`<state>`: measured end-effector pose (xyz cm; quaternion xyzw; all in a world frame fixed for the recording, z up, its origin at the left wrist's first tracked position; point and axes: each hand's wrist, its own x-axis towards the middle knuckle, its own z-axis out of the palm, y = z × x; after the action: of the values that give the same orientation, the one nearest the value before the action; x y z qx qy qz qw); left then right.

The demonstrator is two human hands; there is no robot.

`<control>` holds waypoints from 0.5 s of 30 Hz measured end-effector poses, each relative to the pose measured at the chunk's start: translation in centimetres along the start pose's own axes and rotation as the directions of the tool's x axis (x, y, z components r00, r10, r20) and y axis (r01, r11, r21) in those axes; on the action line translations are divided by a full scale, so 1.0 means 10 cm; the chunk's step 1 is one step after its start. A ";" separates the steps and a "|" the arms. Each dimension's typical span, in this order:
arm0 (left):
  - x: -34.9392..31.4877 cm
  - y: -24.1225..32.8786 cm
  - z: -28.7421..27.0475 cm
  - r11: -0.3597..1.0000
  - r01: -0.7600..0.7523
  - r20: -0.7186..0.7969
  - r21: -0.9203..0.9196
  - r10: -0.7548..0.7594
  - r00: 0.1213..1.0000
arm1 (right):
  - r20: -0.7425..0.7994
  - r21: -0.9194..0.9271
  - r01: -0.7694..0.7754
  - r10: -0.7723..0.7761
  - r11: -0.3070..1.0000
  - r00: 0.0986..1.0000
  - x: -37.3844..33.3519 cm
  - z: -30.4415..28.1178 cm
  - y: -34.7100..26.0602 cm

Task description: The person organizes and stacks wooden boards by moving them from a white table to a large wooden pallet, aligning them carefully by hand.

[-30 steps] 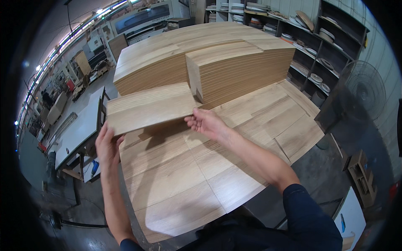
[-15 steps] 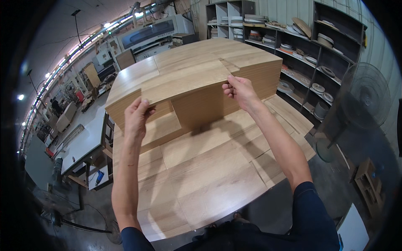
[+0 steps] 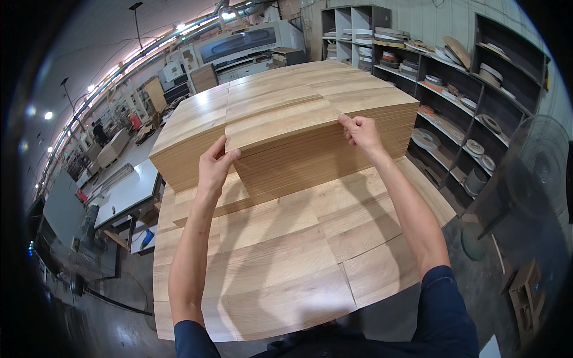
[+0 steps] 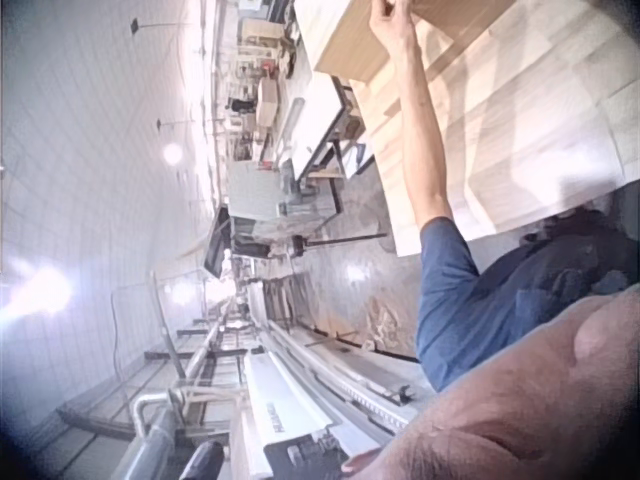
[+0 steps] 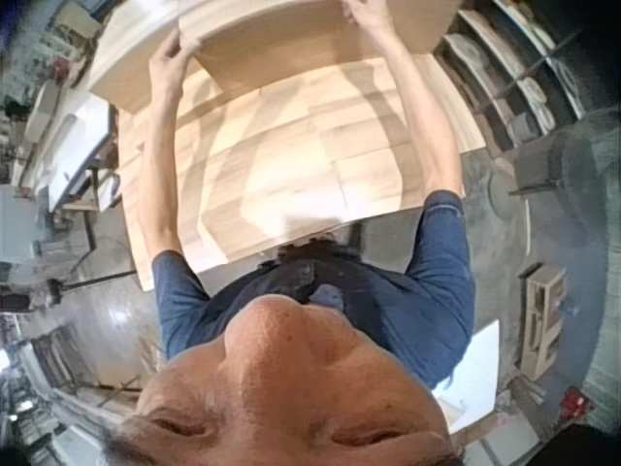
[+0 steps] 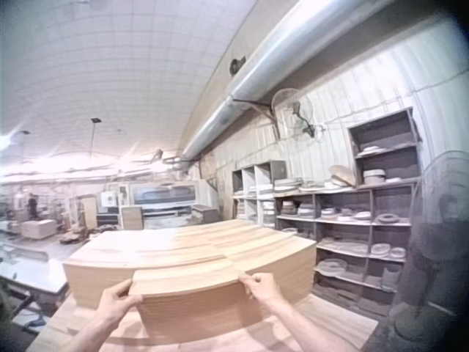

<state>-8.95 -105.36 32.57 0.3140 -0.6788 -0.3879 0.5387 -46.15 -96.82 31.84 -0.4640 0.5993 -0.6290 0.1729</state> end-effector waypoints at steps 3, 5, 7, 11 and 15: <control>0.02 0.04 0.05 0.996 0.060 0.010 0.066 -0.061 0.998 | -0.038 -0.076 0.030 -0.033 0.997 0.999 0.07 0.00 0.06; 0.07 0.02 0.04 0.996 0.053 -0.006 0.078 -0.052 0.999 | -0.061 -0.167 0.068 -0.079 0.984 0.995 0.16 -0.03 0.10; 0.10 0.01 0.05 0.995 0.040 -0.024 0.095 -0.038 0.999 | -0.074 -0.192 0.089 -0.105 0.977 0.992 0.20 -0.03 0.16; 0.16 -0.04 0.04 0.988 0.015 -0.042 0.153 -0.008 0.999 | -0.091 -0.207 0.165 -0.187 0.964 0.978 0.25 -0.04 0.27; 0.19 -0.07 0.03 0.991 0.045 -0.033 0.130 -0.041 0.999 | -0.077 -0.179 0.120 -0.136 0.976 0.988 0.19 -0.03 0.22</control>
<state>-9.64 -107.24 32.80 0.3688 -0.6876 -0.3494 0.5188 -48.11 -98.59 30.54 -0.4868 0.6278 -0.6040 0.0641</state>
